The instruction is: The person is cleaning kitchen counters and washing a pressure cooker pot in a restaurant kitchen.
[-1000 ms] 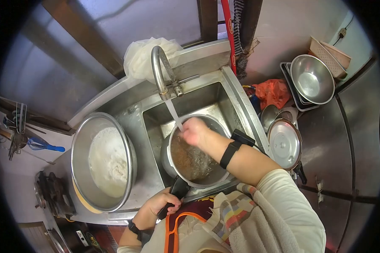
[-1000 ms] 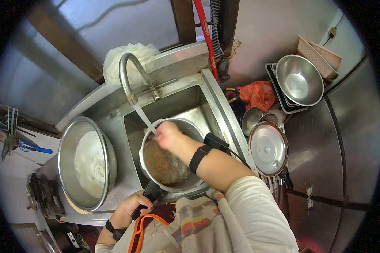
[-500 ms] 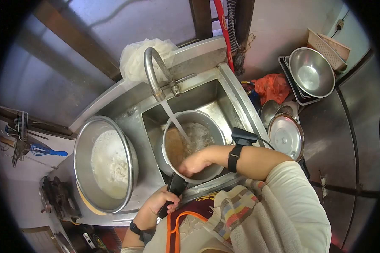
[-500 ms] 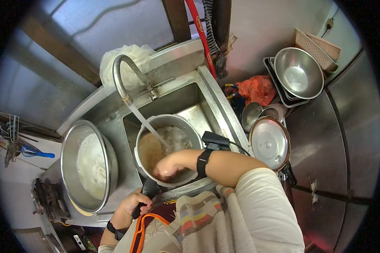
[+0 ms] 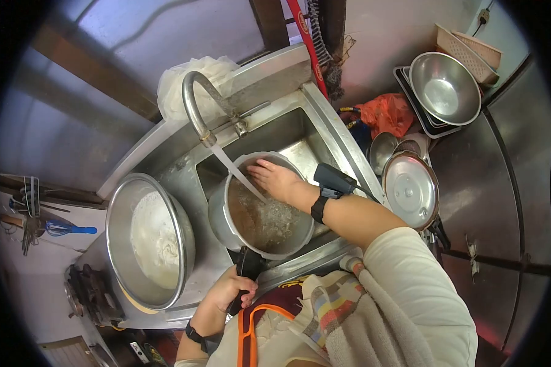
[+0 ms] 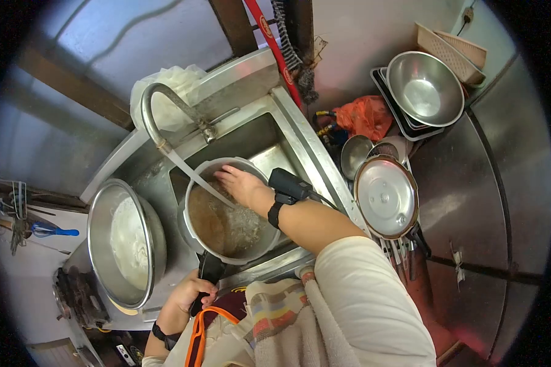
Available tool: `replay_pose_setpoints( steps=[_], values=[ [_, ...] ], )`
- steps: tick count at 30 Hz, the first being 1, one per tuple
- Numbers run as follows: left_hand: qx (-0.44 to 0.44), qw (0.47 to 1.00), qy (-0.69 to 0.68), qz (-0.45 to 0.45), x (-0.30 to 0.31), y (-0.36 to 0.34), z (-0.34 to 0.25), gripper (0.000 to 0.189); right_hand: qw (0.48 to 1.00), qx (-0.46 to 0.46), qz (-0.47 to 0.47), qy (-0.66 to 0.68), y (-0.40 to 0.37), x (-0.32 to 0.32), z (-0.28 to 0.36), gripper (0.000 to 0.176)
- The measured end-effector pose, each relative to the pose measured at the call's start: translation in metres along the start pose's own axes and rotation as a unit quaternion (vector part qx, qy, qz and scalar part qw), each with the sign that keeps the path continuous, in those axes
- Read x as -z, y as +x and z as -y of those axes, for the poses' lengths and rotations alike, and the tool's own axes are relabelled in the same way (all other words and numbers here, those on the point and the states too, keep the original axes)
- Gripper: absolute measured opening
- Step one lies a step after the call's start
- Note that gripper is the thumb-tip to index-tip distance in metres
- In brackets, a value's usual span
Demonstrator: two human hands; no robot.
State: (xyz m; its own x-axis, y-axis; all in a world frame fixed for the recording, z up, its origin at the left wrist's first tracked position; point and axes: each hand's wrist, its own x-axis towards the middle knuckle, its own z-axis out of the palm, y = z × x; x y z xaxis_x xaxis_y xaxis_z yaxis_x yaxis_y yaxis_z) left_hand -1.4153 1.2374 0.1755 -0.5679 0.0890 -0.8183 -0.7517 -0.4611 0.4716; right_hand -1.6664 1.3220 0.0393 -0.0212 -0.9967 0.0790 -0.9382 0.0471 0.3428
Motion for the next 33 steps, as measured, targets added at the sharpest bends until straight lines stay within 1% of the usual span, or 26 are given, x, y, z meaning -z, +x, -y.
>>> replay_pose_setpoints(
  steps=[2, 3, 4, 5, 6, 7, 10, 11, 13, 14, 15, 17, 18, 19, 20, 21, 23, 24, 25, 27, 30, 33],
  values=[
    [0.004, 1.000, 0.003, -0.008, 0.004, 0.000, 0.002, 0.019, 0.996, -0.018, 0.088, 0.017, -0.012, -0.021, 0.016, 0.041],
    [0.004, 1.000, 0.003, -0.011, 0.005, 0.001, 0.003, 0.020, 0.980, -0.015, 0.173, 0.097, -0.013, -0.031, 0.027, 0.049],
    [0.000, 1.000, 0.012, -0.020, 0.003, 0.002, 0.002, 0.022, 0.939, -0.004, 0.273, 0.209, -0.013, -0.012, 0.029, 0.048],
    [-0.005, 0.999, 0.020, -0.028, -0.001, 0.002, 0.000, 0.023, 0.875, 0.007, 0.367, 0.317, -0.014, 0.008, 0.031, 0.047],
    [-0.009, 0.999, 0.029, -0.037, -0.004, 0.004, -0.001, 0.025, 0.819, -0.024, 0.353, 0.452, -0.017, 0.010, 0.038, 0.046],
    [-0.011, 0.998, 0.039, -0.047, -0.007, 0.005, -0.001, 0.026, 0.745, -0.055, 0.330, 0.577, -0.022, 0.011, 0.044, 0.045],
    [-0.012, 0.993, 0.087, -0.077, -0.011, 0.012, 0.001, 0.031, 0.635, -0.045, 0.281, 0.718, -0.035, 0.004, 0.059, 0.042],
    [-0.010, 0.990, 0.111, -0.086, -0.010, 0.017, 0.003, 0.032, 0.677, -0.031, 0.261, 0.688, -0.039, 0.022, 0.052, 0.043],
    [-0.018, 0.978, 0.179, -0.104, -0.009, 0.024, 0.008, 0.036, 0.718, -0.090, 0.264, 0.638, -0.050, 0.050, 0.042, 0.042],
    [-0.030, 0.968, 0.223, -0.114, -0.009, 0.027, 0.011, 0.037, 0.737, -0.119, 0.264, 0.611, -0.054, 0.055, 0.039, 0.041],
    [-0.040, 0.955, 0.267, -0.125, -0.010, 0.028, 0.012, 0.039, 0.755, -0.120, 0.274, 0.583, -0.059, 0.053, 0.037, 0.040],
    [-0.028, 0.918, 0.359, -0.167, -0.020, 0.027, 0.008, 0.045, 0.788, -0.123, 0.294, 0.526, -0.071, 0.049, 0.033, 0.040],
    [-0.023, 0.896, 0.403, -0.185, -0.023, 0.027, 0.006, 0.048, 0.793, -0.124, 0.304, 0.513, -0.078, 0.048, 0.030, 0.040],
    [-0.087, 0.856, 0.467, -0.204, -0.014, 0.033, 0.017, 0.051, 0.797, -0.126, 0.315, 0.499, -0.085, 0.048, 0.026, 0.040],
    [-0.150, 0.808, 0.525, -0.219, 0.005, 0.043, 0.035, 0.054, 0.801, -0.127, 0.326, 0.486, -0.092, 0.049, 0.023, 0.039],
    [-0.212, 0.753, 0.579, -0.232, 0.008, 0.045, 0.039, 0.057, 0.808, -0.134, 0.322, 0.475, -0.098, 0.053, 0.018, 0.039],
    [-0.118, 0.754, 0.592, -0.260, -0.003, 0.041, 0.032, 0.061, 0.822, -0.148, 0.312, 0.453, -0.111, 0.067, 0.009, 0.039],
    [-0.071, 0.751, 0.596, -0.274, -0.009, 0.039, 0.029, 0.063, 0.821, -0.158, 0.315, 0.450, -0.117, 0.069, 0.007, 0.039],
    [-0.061, 0.738, 0.609, -0.285, -0.009, 0.038, 0.030, 0.064, 0.819, -0.166, 0.317, 0.448, -0.124, 0.070, 0.005, 0.039],
    [-0.043, 0.710, 0.633, -0.306, -0.007, 0.038, 0.031, 0.066, 0.816, -0.179, 0.328, 0.440, -0.134, 0.080, -0.003, 0.039],
    [-0.050, 0.700, 0.632, -0.329, 0.000, 0.037, 0.035, 0.066, 0.812, -0.194, 0.312, 0.454, -0.149, 0.090, -0.017, 0.038],
    [-0.095, 0.698, 0.627, -0.332, 0.002, 0.032, 0.039, 0.065, 0.799, -0.238, 0.285, 0.473, -0.163, 0.091, -0.029, 0.041]
  ],
)
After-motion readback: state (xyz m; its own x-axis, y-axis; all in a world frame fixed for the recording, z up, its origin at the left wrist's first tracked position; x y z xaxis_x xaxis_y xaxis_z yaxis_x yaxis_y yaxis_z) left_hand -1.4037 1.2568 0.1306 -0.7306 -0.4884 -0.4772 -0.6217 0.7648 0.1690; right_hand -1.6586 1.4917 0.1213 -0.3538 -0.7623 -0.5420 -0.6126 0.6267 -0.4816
